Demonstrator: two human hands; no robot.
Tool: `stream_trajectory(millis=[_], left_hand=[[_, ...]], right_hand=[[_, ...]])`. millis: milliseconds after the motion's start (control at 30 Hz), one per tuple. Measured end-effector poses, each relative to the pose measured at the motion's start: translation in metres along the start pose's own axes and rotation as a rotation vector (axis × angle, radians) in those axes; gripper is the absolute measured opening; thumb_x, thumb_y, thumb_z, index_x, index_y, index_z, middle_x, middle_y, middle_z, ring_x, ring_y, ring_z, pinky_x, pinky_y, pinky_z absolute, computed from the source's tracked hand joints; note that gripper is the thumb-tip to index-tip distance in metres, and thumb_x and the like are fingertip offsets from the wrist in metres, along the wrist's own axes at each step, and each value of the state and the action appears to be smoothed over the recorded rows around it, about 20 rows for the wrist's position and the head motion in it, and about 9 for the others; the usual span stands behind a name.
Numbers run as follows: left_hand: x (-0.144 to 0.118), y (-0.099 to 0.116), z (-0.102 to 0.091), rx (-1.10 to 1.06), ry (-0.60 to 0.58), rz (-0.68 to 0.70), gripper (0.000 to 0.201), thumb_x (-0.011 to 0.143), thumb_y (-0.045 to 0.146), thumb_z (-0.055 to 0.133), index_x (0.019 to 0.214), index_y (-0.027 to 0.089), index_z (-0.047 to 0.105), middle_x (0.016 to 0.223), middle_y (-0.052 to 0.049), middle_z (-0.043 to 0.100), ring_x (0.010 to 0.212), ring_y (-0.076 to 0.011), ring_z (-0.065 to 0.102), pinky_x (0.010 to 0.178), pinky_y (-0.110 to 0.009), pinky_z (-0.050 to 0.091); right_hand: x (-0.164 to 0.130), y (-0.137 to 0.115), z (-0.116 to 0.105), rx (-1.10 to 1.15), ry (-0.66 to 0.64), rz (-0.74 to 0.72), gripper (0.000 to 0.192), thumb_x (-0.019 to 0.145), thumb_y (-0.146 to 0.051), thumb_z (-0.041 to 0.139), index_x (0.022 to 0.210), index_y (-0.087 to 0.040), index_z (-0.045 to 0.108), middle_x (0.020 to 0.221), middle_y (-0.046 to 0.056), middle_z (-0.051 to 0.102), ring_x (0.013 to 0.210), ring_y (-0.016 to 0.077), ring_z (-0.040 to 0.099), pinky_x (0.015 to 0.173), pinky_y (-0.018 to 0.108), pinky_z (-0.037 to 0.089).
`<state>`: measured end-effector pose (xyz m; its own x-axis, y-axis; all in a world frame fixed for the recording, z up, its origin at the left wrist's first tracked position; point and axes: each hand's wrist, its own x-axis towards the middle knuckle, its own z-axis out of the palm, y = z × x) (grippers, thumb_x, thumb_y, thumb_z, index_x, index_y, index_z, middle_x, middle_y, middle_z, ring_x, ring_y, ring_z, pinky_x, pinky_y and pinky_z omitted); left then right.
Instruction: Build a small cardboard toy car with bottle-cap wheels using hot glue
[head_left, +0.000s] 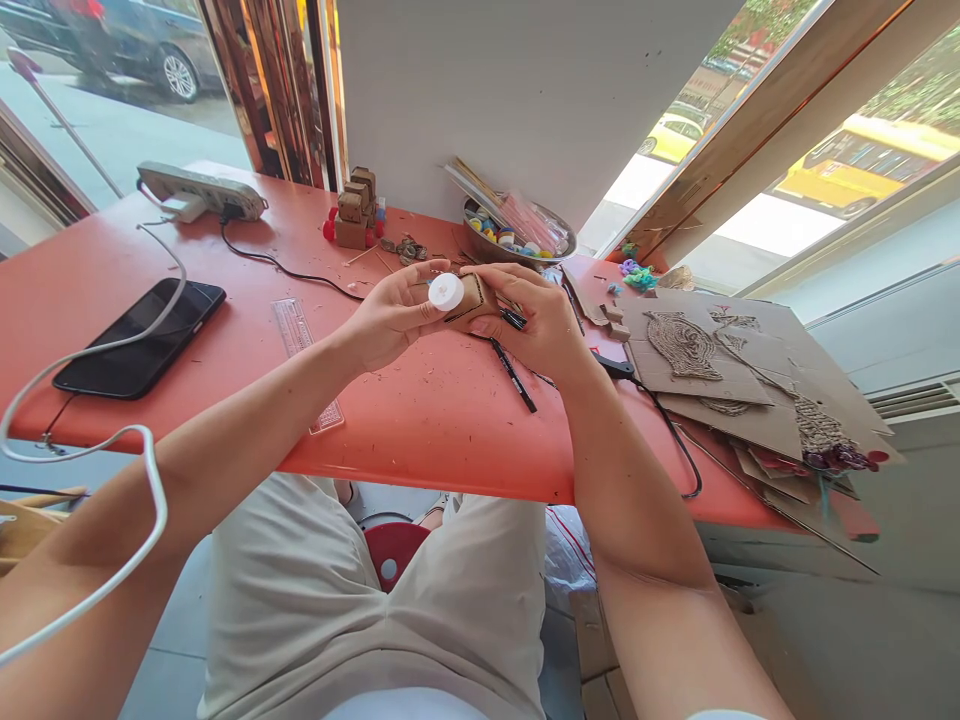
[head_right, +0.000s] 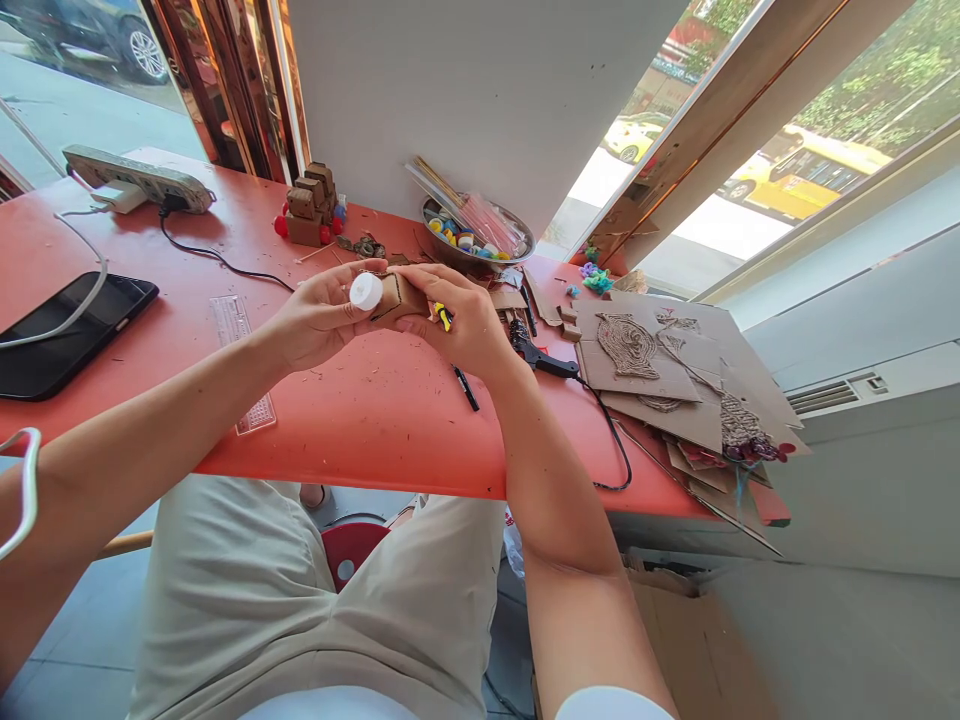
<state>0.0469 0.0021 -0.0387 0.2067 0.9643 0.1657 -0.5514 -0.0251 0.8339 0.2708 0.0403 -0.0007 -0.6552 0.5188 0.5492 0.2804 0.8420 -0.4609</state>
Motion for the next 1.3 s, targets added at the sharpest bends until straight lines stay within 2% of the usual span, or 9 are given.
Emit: stream_trajectory(millis=[200, 300, 433, 633, 733, 933, 1067, 1200, 1300], left_hand=[[0.0, -0.004, 0.002, -0.006, -0.035, 0.0, 0.061, 0.057, 0.018, 0.105, 0.111, 0.019, 0.077, 0.098, -0.001, 0.078, 0.096, -0.0182, 0.077, 0.099, -0.035, 0.065], [-0.001, -0.005, 0.003, -0.012, -0.048, -0.004, 0.053, 0.059, 0.019, 0.105, 0.105, 0.019, 0.079, 0.099, -0.002, 0.077, 0.095, -0.0175, 0.077, 0.096, -0.033, 0.067], [-0.001, -0.006, 0.002, -0.028, -0.016, -0.03, 0.037, 0.068, 0.018, 0.101, 0.098, 0.017, 0.077, 0.094, -0.001, 0.073, 0.095, -0.0172, 0.078, 0.096, -0.031, 0.068], [0.001, -0.008, -0.001, -0.072, 0.021, -0.072, 0.025, 0.077, 0.012, 0.094, 0.096, 0.016, 0.077, 0.097, -0.002, 0.075, 0.097, -0.0169, 0.08, 0.102, -0.033, 0.068], [0.002, -0.008, -0.001, -0.1, 0.029, -0.09, 0.02, 0.081, 0.009, 0.089, 0.097, 0.016, 0.078, 0.099, -0.004, 0.079, 0.101, -0.0191, 0.081, 0.105, -0.035, 0.067], [0.003, -0.007, -0.002, -0.119, 0.036, -0.124, 0.017, 0.085, 0.005, 0.082, 0.099, 0.014, 0.079, 0.103, -0.007, 0.081, 0.1, -0.0218, 0.083, 0.106, -0.038, 0.067], [0.003, -0.008, -0.003, -0.1, 0.053, -0.114, 0.02, 0.085, 0.007, 0.082, 0.103, 0.017, 0.079, 0.106, -0.006, 0.082, 0.103, -0.0214, 0.083, 0.108, -0.04, 0.066], [0.002, -0.009, -0.003, -0.097, 0.05, -0.112, 0.021, 0.086, 0.007, 0.081, 0.103, 0.019, 0.079, 0.104, -0.003, 0.082, 0.094, -0.0172, 0.083, 0.105, -0.036, 0.067], [0.002, -0.01, -0.002, -0.101, 0.061, -0.122, 0.022, 0.087, 0.006, 0.08, 0.104, 0.02, 0.08, 0.102, -0.003, 0.082, 0.093, -0.0173, 0.083, 0.106, -0.036, 0.067]], right_hand=[[0.0, -0.002, 0.003, 0.024, -0.005, 0.021, 0.059, 0.092, -0.069, 0.075, 0.134, -0.028, 0.078, 0.136, 0.011, 0.079, 0.131, 0.0341, 0.072, 0.118, 0.054, 0.053], [0.001, 0.0, 0.006, 0.043, -0.004, 0.04, 0.063, 0.09, -0.072, 0.075, 0.135, -0.029, 0.078, 0.135, 0.01, 0.079, 0.13, 0.0343, 0.072, 0.118, 0.054, 0.054], [0.001, 0.004, 0.012, 0.068, 0.011, 0.021, 0.077, 0.089, -0.082, 0.069, 0.14, -0.024, 0.074, 0.139, 0.013, 0.077, 0.132, 0.0349, 0.07, 0.118, 0.052, 0.054], [0.003, 0.004, 0.017, 0.005, -0.003, 0.006, 0.086, 0.093, -0.085, 0.058, 0.153, -0.024, 0.067, 0.146, 0.015, 0.073, 0.135, 0.0352, 0.068, 0.119, 0.05, 0.053], [0.004, 0.001, 0.017, -0.008, -0.021, -0.008, 0.081, 0.098, -0.08, 0.057, 0.157, -0.025, 0.063, 0.147, 0.013, 0.072, 0.134, 0.034, 0.067, 0.12, 0.05, 0.053], [0.003, -0.006, 0.012, -0.017, -0.064, 0.059, 0.062, 0.099, -0.057, 0.068, 0.156, -0.034, 0.064, 0.144, 0.006, 0.073, 0.135, 0.0326, 0.067, 0.122, 0.049, 0.053], [0.002, -0.006, 0.01, 0.043, -0.055, 0.049, 0.059, 0.099, -0.052, 0.068, 0.155, -0.033, 0.065, 0.144, 0.006, 0.073, 0.135, 0.032, 0.067, 0.119, 0.048, 0.056], [0.003, -0.006, 0.009, 0.036, -0.072, 0.093, 0.06, 0.098, -0.051, 0.069, 0.155, -0.034, 0.065, 0.148, 0.004, 0.072, 0.139, 0.0318, 0.065, 0.119, 0.048, 0.056], [0.003, -0.005, 0.009, 0.044, -0.093, 0.105, 0.062, 0.098, -0.052, 0.067, 0.157, -0.034, 0.063, 0.154, 0.001, 0.069, 0.144, 0.0307, 0.062, 0.122, 0.047, 0.055]])
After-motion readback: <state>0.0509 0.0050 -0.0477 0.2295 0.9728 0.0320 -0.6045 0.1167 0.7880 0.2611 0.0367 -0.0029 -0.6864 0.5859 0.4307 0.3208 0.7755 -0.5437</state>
